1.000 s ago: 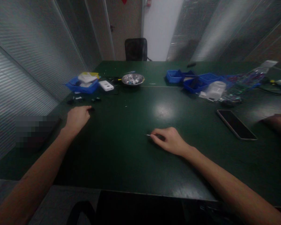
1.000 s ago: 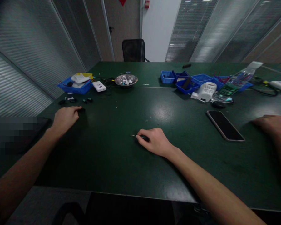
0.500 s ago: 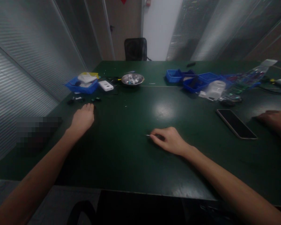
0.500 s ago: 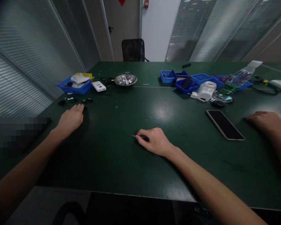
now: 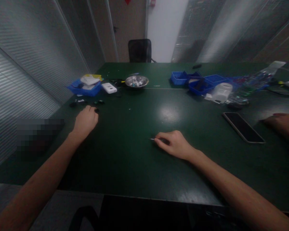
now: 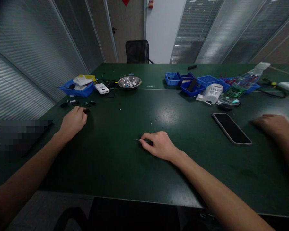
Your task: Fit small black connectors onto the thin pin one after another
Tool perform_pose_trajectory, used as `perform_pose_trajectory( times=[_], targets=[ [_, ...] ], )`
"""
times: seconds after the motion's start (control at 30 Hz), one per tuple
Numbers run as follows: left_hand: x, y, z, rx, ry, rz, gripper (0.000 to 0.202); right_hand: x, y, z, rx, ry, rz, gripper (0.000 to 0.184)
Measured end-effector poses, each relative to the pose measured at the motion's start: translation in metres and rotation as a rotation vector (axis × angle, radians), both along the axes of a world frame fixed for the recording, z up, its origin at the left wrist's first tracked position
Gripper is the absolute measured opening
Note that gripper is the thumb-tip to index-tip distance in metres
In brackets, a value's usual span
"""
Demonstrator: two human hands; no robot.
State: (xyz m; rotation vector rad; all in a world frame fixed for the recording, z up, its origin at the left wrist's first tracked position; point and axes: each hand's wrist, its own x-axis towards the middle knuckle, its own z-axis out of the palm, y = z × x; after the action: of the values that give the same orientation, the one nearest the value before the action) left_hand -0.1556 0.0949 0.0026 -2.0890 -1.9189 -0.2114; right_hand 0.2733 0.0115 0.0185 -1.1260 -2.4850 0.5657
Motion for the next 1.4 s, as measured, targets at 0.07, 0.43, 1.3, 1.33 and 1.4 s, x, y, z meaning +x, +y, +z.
perform_pose_trajectory(
  times=[0.07, 0.43, 1.3, 1.33, 1.4],
  targets=[
    [-0.001, 0.001, 0.000, 0.003, -0.026, 0.002, 0.041, 0.000, 0.000, -0.001, 0.001, -0.005, -0.006, 0.033],
    [-0.032, 0.018, -0.014, 0.133, -0.244, -0.036, 0.030, 0.001, -0.001, -0.001, 0.008, -0.008, -0.002, 0.033],
    [0.162, -0.093, 0.017, -0.419, -0.868, -0.746, 0.040, -0.001, 0.001, -0.005, 0.022, 0.021, 0.000, 0.030],
    [0.164, -0.096, 0.014, -0.436, -0.854, -0.756, 0.041, -0.001, 0.001, -0.005, 0.023, 0.022, 0.001, 0.030],
    [0.164, -0.097, 0.010, -0.456, -0.814, -0.768, 0.043, -0.001, 0.001, -0.005, 0.029, 0.022, 0.001, 0.030]
  ],
)
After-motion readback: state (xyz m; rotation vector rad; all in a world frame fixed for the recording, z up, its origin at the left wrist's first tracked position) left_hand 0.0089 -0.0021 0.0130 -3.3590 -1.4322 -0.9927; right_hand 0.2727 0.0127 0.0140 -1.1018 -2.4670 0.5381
